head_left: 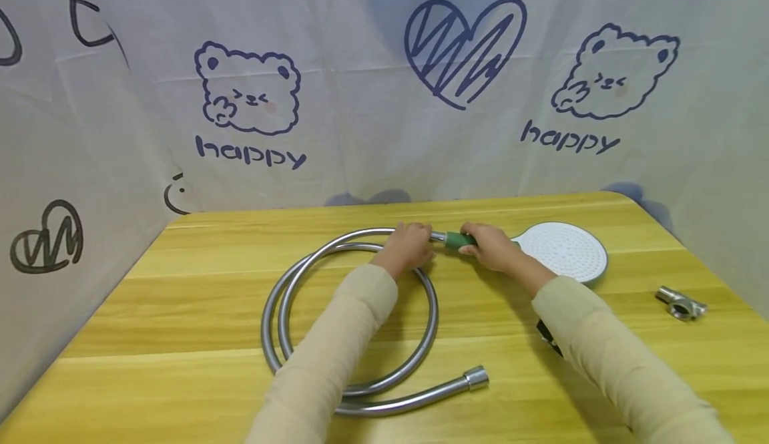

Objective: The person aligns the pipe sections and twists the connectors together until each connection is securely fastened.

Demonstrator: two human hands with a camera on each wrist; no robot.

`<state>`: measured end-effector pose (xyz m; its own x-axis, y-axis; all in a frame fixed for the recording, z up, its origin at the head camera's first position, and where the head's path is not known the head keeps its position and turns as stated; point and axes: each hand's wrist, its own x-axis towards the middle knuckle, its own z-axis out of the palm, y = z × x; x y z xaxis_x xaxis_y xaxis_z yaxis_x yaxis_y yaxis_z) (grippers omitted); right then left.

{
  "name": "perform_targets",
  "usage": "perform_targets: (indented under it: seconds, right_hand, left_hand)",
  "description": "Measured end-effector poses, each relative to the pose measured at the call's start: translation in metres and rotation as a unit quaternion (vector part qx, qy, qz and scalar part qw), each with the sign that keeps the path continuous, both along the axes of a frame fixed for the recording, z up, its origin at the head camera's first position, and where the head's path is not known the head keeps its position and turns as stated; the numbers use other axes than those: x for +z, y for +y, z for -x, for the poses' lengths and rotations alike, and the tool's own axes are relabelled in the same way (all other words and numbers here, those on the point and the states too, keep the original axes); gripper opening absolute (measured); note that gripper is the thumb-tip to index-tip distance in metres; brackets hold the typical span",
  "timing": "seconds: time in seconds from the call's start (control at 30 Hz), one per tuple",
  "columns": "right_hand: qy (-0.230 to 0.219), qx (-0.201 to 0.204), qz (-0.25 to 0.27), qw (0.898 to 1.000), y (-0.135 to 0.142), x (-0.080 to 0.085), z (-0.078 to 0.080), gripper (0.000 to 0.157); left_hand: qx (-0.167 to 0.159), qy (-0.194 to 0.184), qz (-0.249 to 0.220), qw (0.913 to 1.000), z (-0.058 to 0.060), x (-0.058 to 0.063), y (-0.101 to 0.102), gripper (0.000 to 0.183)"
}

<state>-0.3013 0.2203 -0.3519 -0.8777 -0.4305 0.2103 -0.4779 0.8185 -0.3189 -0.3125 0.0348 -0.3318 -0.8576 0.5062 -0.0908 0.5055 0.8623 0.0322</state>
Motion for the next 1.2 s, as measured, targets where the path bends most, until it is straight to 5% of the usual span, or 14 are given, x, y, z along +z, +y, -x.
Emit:
perform_targets:
  seconds: [0.37, 0.73, 1.2]
  right_hand:
    - [-0.010, -0.006, -0.026, 1.000, -0.003, 0.004, -0.004, 0.034]
    - [-0.015, 0.000, -0.041, 0.999, 0.001, 0.009, -0.025, 0.046]
    - [0.023, 0.023, -0.031, 0.999, 0.014, 0.012, -0.050, 0.046]
  left_hand:
    - [0.010, -0.027, 0.003, 0.9996, -0.007, 0.003, -0.012, 0.058]
    - [-0.039, -0.012, 0.000, 0.9992, -0.024, 0.009, -0.030, 0.062]
    - [-0.113, 0.043, -0.086, 0.9889, -0.065, 0.012, -0.048, 0.057]
